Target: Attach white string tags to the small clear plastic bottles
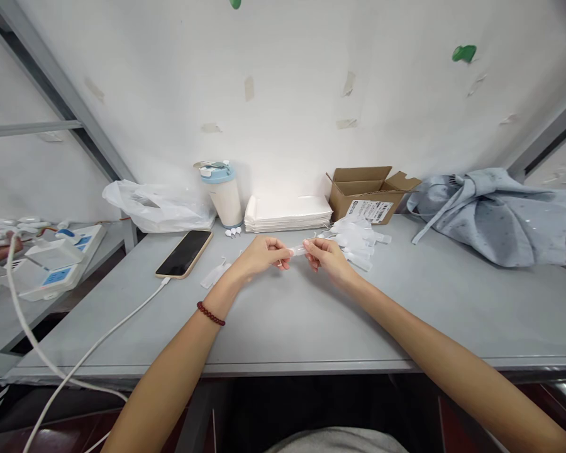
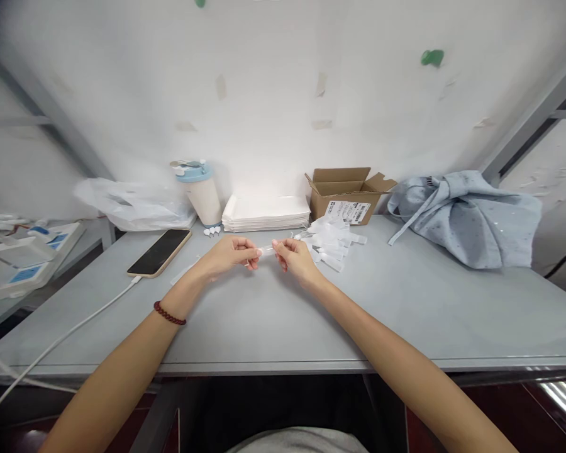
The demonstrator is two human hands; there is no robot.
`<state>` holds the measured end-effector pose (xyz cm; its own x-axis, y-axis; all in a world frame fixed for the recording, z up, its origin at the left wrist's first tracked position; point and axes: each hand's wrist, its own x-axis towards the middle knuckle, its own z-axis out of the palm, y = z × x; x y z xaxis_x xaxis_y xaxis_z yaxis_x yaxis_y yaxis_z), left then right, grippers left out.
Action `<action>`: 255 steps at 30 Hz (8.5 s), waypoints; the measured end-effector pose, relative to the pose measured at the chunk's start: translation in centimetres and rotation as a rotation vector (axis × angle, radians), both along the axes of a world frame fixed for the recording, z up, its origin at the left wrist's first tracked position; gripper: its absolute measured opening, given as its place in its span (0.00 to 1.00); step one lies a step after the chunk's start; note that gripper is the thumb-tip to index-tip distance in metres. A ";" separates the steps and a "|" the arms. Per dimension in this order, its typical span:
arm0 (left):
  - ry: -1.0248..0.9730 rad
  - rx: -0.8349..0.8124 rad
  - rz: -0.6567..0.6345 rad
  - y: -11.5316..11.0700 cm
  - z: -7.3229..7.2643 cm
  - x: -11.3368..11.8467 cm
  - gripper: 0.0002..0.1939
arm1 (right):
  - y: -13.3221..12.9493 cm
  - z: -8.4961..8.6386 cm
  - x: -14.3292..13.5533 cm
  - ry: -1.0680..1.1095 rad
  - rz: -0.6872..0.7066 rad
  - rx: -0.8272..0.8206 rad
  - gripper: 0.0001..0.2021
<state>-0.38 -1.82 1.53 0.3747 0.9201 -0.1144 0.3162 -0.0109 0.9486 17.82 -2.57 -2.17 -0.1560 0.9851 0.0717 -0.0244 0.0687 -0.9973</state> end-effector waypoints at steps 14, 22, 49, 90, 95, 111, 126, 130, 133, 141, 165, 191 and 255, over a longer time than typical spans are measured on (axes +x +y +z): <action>-0.019 -0.043 -0.130 0.0 0.1 -0.2 0.18 | -0.3 0.4 0.0 0.048 0.034 0.036 0.19; -0.058 -0.103 -0.126 0.3 -0.1 -0.3 0.23 | -0.1 0.3 0.1 0.017 0.026 0.076 0.20; 0.274 0.405 -0.095 -0.5 -0.7 0.5 0.16 | 0.0 0.4 0.1 0.045 -0.035 -0.003 0.18; 1.023 1.036 -0.206 -2.1 -2.1 2.6 0.18 | 0.3 -0.4 0.1 -0.017 -0.137 -0.098 0.15; 0.907 1.060 -0.156 -1.5 -1.7 1.9 0.19 | 0.1 0.4 0.1 0.035 -0.145 -0.119 0.16; 1.042 0.679 0.298 6.6 -3.8 -10.1 0.22 | 2.0 -0.1 3.4 -0.995 -0.580 0.533 0.04; 1.054 0.600 0.306 6.9 -4.0 -9.5 0.21 | 0.0 -0.9 0.4 -1.068 -0.375 0.763 0.06; 1.042 0.607 0.344 6.8 -3.7 -9.8 0.22 | -0.8 -1.0 -0.5 -1.010 -0.294 0.757 0.05; 1.060 0.619 0.371 6.7 -3.5 -10.3 0.24 | -0.9 -1.0 -0.5 -0.979 -0.260 0.731 0.04; 1.080 0.477 0.310 6.6 -3.7 -10.5 0.21 | -0.8 -1.3 -0.4 -0.930 -0.205 0.692 0.05; 0.847 0.454 0.311 5.4 -2.6 -7.9 0.15 | -1.1 -1.9 -1.4 -0.870 -0.110 0.661 0.04; 0.210 0.386 0.550 5.6 -2.1 -6.3 0.12 | -1.5 -1.0 -11.0 -1.018 0.169 0.553 0.22; -0.196 0.227 0.082 0.1 -1.0 1.0 0.13 | -0.9 -2.3 -0.6 -0.787 -0.185 0.816 0.10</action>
